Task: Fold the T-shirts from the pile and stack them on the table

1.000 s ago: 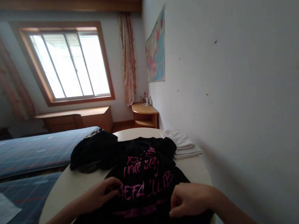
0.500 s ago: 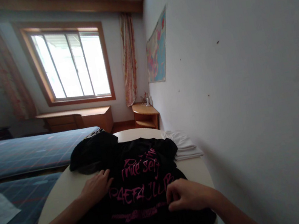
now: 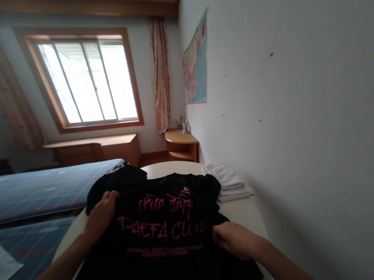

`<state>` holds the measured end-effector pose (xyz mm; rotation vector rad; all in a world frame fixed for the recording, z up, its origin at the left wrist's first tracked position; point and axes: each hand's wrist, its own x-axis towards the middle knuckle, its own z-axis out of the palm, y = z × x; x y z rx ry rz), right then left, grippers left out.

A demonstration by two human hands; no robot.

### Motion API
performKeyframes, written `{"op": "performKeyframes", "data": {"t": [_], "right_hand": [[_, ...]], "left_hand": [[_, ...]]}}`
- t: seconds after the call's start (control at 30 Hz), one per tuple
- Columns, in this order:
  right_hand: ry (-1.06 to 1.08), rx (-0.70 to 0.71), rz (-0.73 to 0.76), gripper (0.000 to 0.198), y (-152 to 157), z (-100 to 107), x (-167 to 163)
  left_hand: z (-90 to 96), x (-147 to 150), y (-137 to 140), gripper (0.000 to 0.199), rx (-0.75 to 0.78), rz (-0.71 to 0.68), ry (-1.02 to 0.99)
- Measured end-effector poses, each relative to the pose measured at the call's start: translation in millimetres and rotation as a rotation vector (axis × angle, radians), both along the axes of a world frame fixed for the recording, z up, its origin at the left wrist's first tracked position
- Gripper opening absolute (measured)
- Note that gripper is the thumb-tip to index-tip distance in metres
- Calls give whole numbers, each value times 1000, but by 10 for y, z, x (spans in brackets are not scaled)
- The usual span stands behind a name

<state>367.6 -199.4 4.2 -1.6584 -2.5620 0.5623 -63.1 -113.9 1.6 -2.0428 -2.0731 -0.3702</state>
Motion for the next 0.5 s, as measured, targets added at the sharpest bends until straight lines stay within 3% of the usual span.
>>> {"op": "performKeyframes", "data": {"t": [0.13, 0.2, 0.3, 0.4, 0.5], "right_hand": [[143, 247, -101, 21, 68, 2, -84], [160, 277, -111, 17, 69, 31, -126], [143, 136, 0, 15, 6, 100, -178], [128, -39, 74, 28, -79, 159, -203], [133, -161, 95, 28, -119, 203, -186]], "left_hand": [[125, -96, 128, 29, 94, 38, 54], [102, -47, 145, 29, 147, -9, 114], [9, 143, 76, 27, 156, -188, 150], [-128, 382, -61, 21, 47, -431, 76], [-275, 553, -173, 23, -21, -580, -26]]}}
